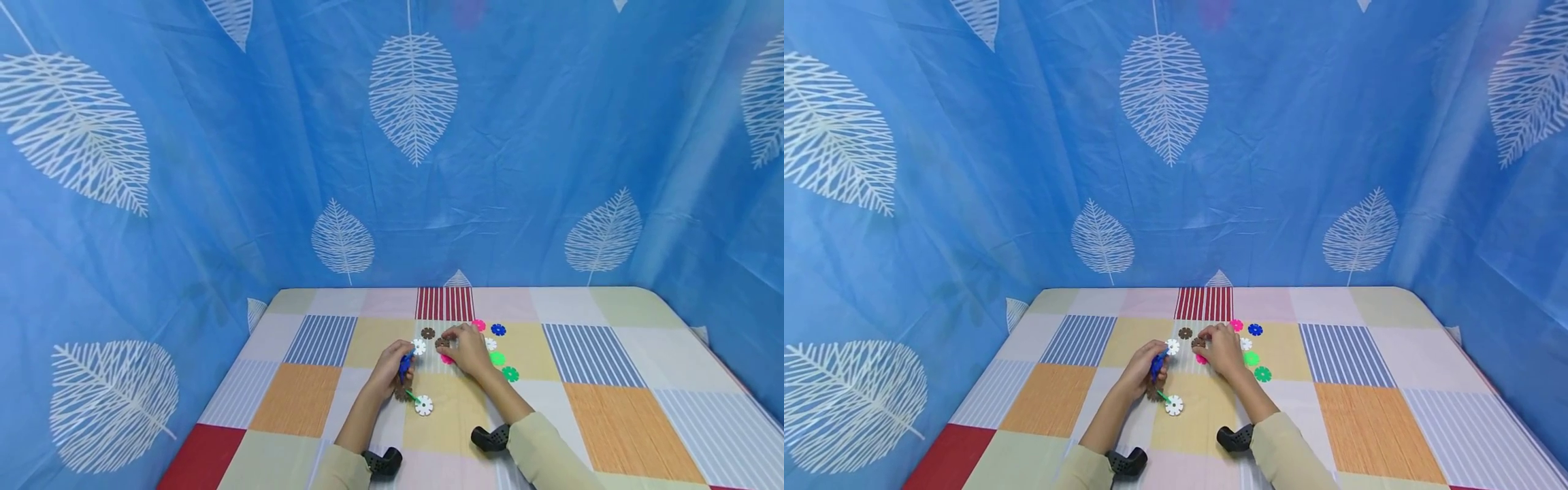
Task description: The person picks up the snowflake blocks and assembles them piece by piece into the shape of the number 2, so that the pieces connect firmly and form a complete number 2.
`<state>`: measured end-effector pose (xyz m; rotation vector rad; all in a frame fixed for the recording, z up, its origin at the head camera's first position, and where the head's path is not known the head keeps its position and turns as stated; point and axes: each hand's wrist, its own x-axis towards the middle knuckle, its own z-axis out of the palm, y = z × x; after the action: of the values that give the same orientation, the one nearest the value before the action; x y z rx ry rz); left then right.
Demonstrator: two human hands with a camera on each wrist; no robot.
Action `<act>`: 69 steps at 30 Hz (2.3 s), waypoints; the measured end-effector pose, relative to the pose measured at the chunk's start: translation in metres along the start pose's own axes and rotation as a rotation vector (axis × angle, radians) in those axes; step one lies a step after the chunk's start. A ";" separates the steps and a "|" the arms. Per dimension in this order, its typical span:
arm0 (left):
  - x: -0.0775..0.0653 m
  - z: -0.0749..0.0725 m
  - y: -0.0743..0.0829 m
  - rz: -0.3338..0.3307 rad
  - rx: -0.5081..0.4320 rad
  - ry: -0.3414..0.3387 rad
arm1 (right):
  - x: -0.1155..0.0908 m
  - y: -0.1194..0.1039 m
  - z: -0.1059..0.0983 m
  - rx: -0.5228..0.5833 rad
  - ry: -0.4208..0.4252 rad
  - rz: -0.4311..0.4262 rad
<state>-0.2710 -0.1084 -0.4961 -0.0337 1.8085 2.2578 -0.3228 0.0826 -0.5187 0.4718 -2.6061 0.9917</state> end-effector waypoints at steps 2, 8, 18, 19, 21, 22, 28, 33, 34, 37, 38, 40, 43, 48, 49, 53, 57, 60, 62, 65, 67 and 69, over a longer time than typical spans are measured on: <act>0.002 -0.001 -0.003 0.000 -0.010 -0.001 | 0.000 0.000 0.001 0.077 0.005 0.013; 0.009 -0.003 -0.013 -0.004 -0.018 0.025 | -0.010 -0.006 0.003 0.402 0.055 0.008; 0.010 -0.004 -0.012 0.037 -0.011 0.049 | -0.025 -0.024 0.001 0.677 -0.001 -0.049; 0.010 -0.004 -0.012 0.036 -0.009 0.049 | -0.026 -0.027 -0.002 0.690 0.001 -0.069; 0.009 -0.004 -0.012 0.025 -0.007 0.049 | -0.029 -0.032 -0.006 0.713 0.001 -0.099; 0.009 -0.003 -0.012 0.018 -0.010 0.047 | -0.030 -0.035 -0.009 0.722 -0.002 -0.111; 0.008 0.000 -0.012 0.022 -0.035 0.025 | -0.033 -0.046 -0.018 0.760 -0.028 -0.097; 0.007 0.001 -0.012 0.044 -0.031 0.019 | -0.034 -0.048 -0.018 0.779 -0.029 -0.090; 0.007 0.002 -0.012 0.045 -0.024 0.018 | -0.034 -0.048 -0.018 0.773 -0.028 -0.094; 0.007 0.002 -0.012 0.050 -0.010 0.018 | -0.033 -0.045 -0.015 0.753 -0.020 -0.125; 0.007 0.002 -0.011 0.051 -0.004 0.020 | -0.032 -0.043 -0.012 0.743 -0.018 -0.134; 0.007 0.003 -0.011 0.051 0.000 0.031 | -0.029 -0.037 -0.008 0.712 -0.016 -0.152; 0.007 0.003 -0.010 0.041 -0.012 0.047 | -0.023 -0.025 -0.002 0.617 -0.034 -0.173; 0.009 0.003 -0.011 0.051 -0.032 0.057 | -0.003 -0.011 -0.005 0.405 -0.016 -0.138; 0.010 0.002 -0.011 0.055 -0.033 0.057 | 0.003 -0.010 -0.006 0.373 -0.008 -0.127; 0.012 -0.002 -0.011 0.065 -0.024 0.030 | 0.024 -0.008 -0.005 0.256 -0.033 -0.109; 0.014 -0.007 -0.014 0.091 -0.036 -0.018 | 0.038 -0.005 0.006 0.126 -0.124 -0.113; 0.014 -0.008 -0.015 0.089 -0.055 -0.036 | 0.042 -0.002 0.015 0.035 -0.154 -0.114; 0.014 -0.008 -0.014 0.068 -0.059 -0.026 | 0.042 -0.003 0.018 -0.006 -0.163 -0.117; 0.014 -0.007 -0.011 0.018 -0.061 0.013 | 0.042 -0.004 0.020 -0.012 -0.150 -0.126; 0.013 -0.007 -0.010 0.006 -0.060 0.028 | 0.041 -0.005 0.019 -0.004 -0.149 -0.117; 0.013 -0.006 -0.010 -0.002 -0.062 0.031 | 0.041 -0.005 0.019 0.008 -0.135 -0.102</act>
<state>-0.2829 -0.1102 -0.5090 -0.0817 1.7517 2.3244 -0.3614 0.0582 -0.5132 0.6886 -2.6655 0.9687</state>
